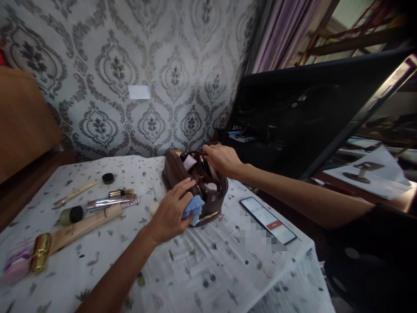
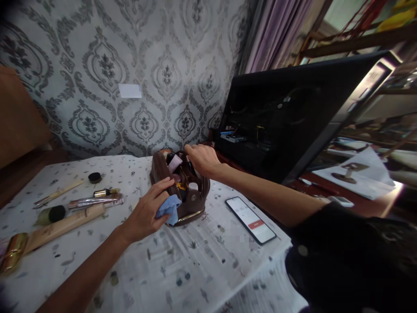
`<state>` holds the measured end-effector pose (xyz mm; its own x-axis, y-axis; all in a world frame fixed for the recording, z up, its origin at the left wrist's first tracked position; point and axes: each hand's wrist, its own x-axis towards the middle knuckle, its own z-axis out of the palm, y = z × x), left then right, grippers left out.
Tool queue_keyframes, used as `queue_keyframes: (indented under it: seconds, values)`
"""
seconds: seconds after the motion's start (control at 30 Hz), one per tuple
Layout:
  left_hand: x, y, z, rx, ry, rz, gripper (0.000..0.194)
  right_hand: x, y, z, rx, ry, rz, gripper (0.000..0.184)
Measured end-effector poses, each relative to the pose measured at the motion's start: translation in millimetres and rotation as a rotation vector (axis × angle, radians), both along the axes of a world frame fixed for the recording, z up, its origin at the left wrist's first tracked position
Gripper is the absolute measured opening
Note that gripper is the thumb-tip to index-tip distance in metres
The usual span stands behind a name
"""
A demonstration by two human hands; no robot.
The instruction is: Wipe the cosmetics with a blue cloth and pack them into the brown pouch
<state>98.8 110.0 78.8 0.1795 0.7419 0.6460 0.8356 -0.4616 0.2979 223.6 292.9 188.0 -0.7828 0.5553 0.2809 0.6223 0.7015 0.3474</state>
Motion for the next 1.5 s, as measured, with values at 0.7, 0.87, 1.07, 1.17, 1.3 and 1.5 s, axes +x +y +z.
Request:
queue_keyframes:
  seconds: [0.7,0.87,1.07,1.17,1.3,1.5]
  values:
    - [-2,1,-1.5,0.009,-0.009,-0.031,0.028,-5,12,-13.5,0.048,0.081,0.028,0.019]
    - [-3,1,-2.5,0.018,-0.02,-0.033,0.028,-3,17,-18.2,0.037,0.097,0.025,0.018]
    - [-2,0,-1.6,0.018,-0.008,-0.028,0.026,-7,15,-24.5,0.071,-0.013,0.022,0.024]
    - [-2,0,-0.9,0.002,-0.004,-0.03,0.025,-8,15,-25.1,0.059,-0.033,0.027,0.03]
    - [-3,0,-2.0,0.002,-0.019,-0.04,0.024,-7,19,-23.6,0.039,-0.022,0.033,0.037]
    - [-3,0,-2.8,0.008,-0.027,-0.042,0.023,-6,29,-24.3,-0.011,-0.032,0.029,0.037]
